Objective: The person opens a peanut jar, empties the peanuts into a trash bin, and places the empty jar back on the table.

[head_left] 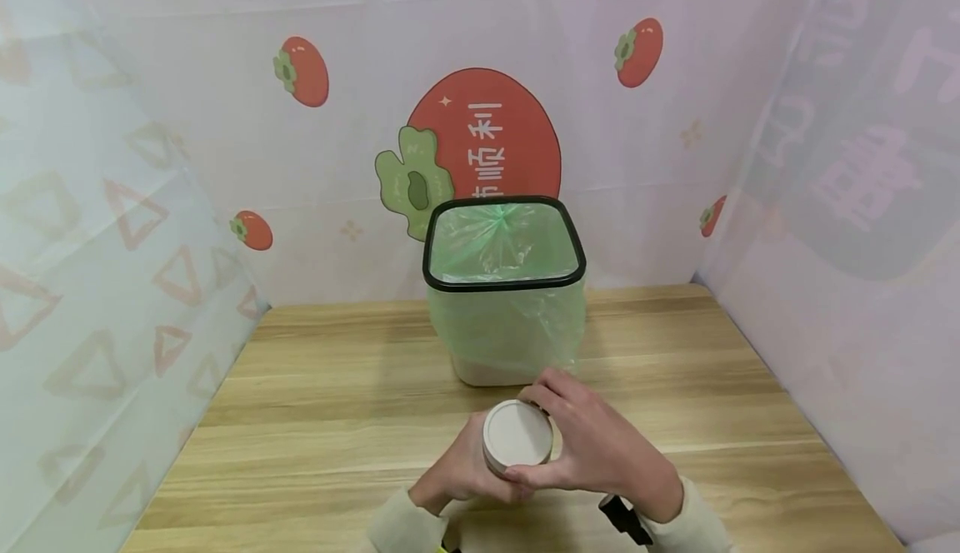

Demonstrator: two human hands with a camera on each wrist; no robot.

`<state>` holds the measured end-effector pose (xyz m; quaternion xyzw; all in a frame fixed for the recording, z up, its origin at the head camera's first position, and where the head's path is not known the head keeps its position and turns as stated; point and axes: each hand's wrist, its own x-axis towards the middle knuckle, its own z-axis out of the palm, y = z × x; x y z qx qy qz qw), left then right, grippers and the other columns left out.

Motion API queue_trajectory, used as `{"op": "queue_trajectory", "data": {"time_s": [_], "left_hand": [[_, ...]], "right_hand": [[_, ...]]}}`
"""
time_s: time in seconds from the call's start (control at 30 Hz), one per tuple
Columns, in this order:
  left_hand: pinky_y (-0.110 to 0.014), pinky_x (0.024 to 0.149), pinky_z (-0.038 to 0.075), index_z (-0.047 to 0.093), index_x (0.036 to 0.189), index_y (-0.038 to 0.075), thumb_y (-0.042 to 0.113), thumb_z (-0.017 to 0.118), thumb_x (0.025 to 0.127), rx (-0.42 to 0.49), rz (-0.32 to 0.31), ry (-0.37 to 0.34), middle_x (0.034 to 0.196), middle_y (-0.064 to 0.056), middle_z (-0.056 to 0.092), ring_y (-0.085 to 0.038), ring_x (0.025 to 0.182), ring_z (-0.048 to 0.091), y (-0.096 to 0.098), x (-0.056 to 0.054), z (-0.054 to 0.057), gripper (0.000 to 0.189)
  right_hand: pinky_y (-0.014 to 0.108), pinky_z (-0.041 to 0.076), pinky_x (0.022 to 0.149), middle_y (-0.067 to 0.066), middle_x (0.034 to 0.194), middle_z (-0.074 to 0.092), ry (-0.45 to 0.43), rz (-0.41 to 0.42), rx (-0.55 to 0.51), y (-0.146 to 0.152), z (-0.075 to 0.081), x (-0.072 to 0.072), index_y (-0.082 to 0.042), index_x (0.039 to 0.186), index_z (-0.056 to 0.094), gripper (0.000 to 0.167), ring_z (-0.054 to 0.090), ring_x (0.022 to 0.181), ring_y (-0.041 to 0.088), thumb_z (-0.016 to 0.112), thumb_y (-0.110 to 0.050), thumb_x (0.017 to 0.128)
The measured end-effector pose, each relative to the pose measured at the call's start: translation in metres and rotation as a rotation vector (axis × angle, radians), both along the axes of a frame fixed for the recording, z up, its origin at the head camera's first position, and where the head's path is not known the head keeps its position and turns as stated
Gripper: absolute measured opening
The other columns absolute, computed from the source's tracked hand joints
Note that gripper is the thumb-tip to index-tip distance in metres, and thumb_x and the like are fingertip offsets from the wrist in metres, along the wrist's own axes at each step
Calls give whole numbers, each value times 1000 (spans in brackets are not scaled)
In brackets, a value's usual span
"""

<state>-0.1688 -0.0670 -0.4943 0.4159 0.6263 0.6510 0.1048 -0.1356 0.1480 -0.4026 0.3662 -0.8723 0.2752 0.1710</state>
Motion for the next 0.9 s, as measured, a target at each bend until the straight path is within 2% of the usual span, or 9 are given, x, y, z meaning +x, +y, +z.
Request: {"op": "queue_trajectory", "data": {"time_s": [0.13, 0.43, 0.67, 0.83, 0.9], "left_hand": [[-35, 100, 59, 56, 139, 4, 1, 87, 73, 4, -11, 2, 123, -24, 69, -12, 110, 69, 1, -1, -1, 73], [-36, 100, 60, 55, 139, 3, 1, 87, 73, 30, -32, 24, 122, -25, 68, -13, 110, 69, 2, -2, -1, 73], [-38, 99, 60, 54, 138, 1, 1, 84, 76, 48, -70, 49, 121, -29, 67, -13, 111, 69, 3, -3, -2, 69], [-38, 99, 60, 54, 137, 1, 1, 85, 76, 45, -68, 55, 120, -29, 67, -13, 110, 69, 4, -3, -3, 68], [-38, 100, 60, 55, 137, 2, 1, 85, 76, 44, -63, 58, 120, -29, 68, -13, 110, 69, 4, -3, -3, 68]], "right_hand": [[21, 57, 78, -13, 107, 58, -40, 65, -33, 3, 1, -3, -20, 117, 71, 57, 57, 94, 0, 89, -57, 78], [19, 56, 84, -14, 116, 62, -78, 127, -23, 7, 3, -7, -22, 128, 69, 62, 60, 104, 0, 91, -49, 78], [26, 58, 87, -11, 126, 65, -120, 195, -16, 12, 3, -10, -18, 135, 67, 67, 62, 111, 4, 92, -36, 75], [30, 58, 93, -7, 133, 66, -98, 270, -7, 16, 4, -12, -16, 140, 63, 69, 64, 117, 9, 89, -26, 77], [31, 57, 98, -7, 137, 66, -101, 280, 5, 18, 6, -11, -16, 143, 61, 71, 64, 121, 10, 89, -27, 79]]}}
